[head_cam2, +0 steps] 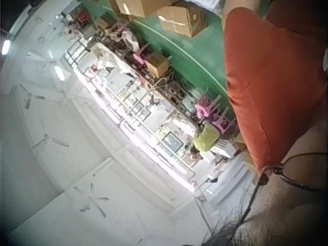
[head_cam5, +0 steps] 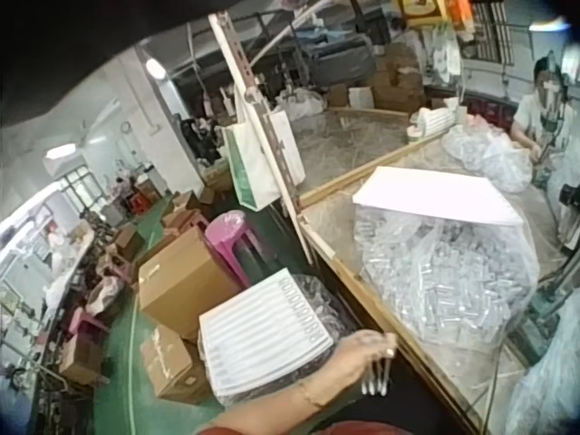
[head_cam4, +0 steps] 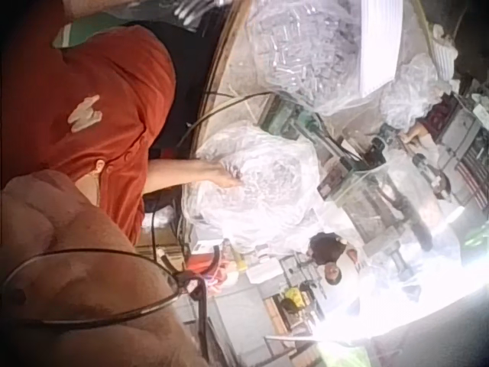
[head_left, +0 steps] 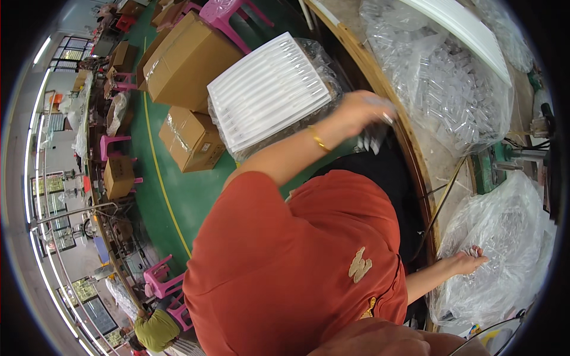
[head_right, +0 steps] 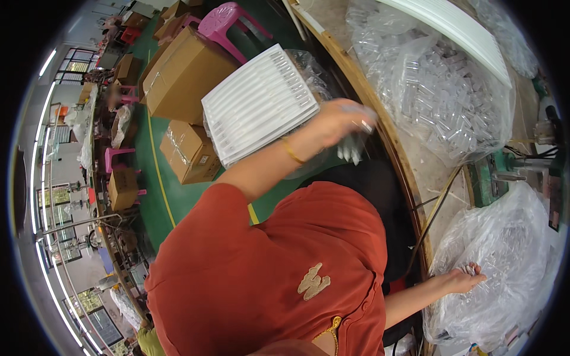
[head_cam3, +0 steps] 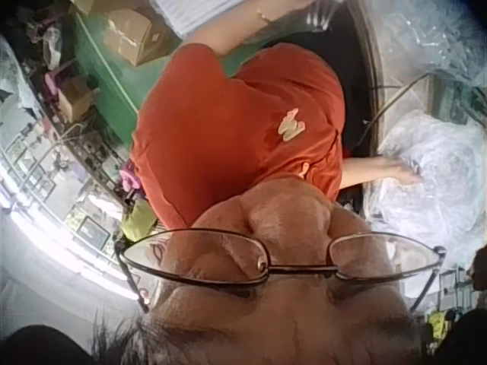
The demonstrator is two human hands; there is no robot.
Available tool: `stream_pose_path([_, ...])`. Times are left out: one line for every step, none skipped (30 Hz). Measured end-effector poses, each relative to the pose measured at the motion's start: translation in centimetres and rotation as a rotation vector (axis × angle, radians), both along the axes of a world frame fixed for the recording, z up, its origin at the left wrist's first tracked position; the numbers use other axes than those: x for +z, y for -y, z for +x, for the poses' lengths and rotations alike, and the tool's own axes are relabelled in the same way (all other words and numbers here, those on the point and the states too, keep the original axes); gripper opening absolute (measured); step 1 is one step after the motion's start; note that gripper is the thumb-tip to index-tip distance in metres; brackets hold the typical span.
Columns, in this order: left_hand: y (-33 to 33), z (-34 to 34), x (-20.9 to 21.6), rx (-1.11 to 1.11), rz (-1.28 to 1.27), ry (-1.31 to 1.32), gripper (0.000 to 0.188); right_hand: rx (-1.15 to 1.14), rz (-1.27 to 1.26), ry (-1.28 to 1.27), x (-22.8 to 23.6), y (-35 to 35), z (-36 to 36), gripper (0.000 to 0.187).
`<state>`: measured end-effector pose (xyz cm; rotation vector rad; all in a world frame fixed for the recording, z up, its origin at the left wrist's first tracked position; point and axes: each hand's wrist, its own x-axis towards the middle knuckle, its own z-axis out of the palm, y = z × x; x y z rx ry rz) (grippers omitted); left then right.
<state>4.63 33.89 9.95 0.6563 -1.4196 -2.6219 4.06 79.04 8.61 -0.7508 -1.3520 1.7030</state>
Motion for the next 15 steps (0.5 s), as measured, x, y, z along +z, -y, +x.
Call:
stream_pose_path([4.8,0.8,-3.2,0.066,0.176,0.014,0.020,0.010,-0.002,0.006,-0.3,-0.2,-0.1,0.030])
stream_pose_path([7.1,2.6,-2.7,0.363,0.202,0.125,0.015,0.013,-0.016,-0.011,-0.8,-0.9,-0.3,0.030])
stream_pose_path([12.0,4.3,-7.7,0.569,0.200,0.273,0.014,0.026,-0.035,-0.036,-1.0,-1.2,-0.6,0.030])
stream_pose_path([14.8,5.8,-10.4,0.809,0.170,0.125,0.012,0.037,-0.037,-0.032,-1.2,-1.4,-0.8,0.030])
stream_pose_path([17.1,6.6,-11.6,0.998,0.188,0.185,0.011,0.044,-0.037,-0.036,-1.3,-1.5,-0.9,0.030])
stream_pose_path([18.7,6.9,-12.3,1.183,0.207,0.245,0.011,0.046,-0.036,-0.041,-1.4,-1.6,-0.8,0.030])
stream_pose_path([19.4,7.3,-12.5,1.185,0.208,0.245,0.011,0.049,-0.035,-0.042,-1.4,-1.5,-0.8,0.030])
stream_pose_path([20.0,7.5,-12.8,1.239,0.180,0.217,0.010,0.051,-0.037,-0.038,-1.4,-1.4,-0.7,0.030])
stream_pose_path([20.4,7.8,-12.8,1.295,0.151,0.187,0.009,0.055,-0.041,-0.034,-1.3,-1.4,-0.7,0.030])
stream_pose_path([21.1,7.7,-12.7,1.298,0.152,0.186,0.009,0.058,-0.041,-0.035,-1.5,-1.6,-0.7,0.030])
stream_pose_path([21.8,7.4,-12.7,1.368,0.194,0.250,0.012,0.058,-0.048,-0.043,-1.8,-2.0,-0.7,0.030])
stream_pose_path([22.4,6.5,-12.4,1.427,0.235,0.314,0.015,0.049,-0.055,-0.052,-1.9,-2.0,-0.7,0.031])
stream_pose_path([22.4,5.9,-11.9,1.485,0.277,0.379,0.019,0.042,-0.055,-0.054,-1.9,-2.0,-0.6,0.031])
stream_pose_path([21.9,5.4,-11.1,1.477,0.277,0.379,0.019,0.029,-0.055,-0.061,-1.8,-2.0,-0.6,0.031])
stream_pose_path([20.2,5.1,-7.8,1.448,0.297,0.510,0.023,0.016,-0.056,-0.067,-1.8,-1.9,-0.4,0.031])
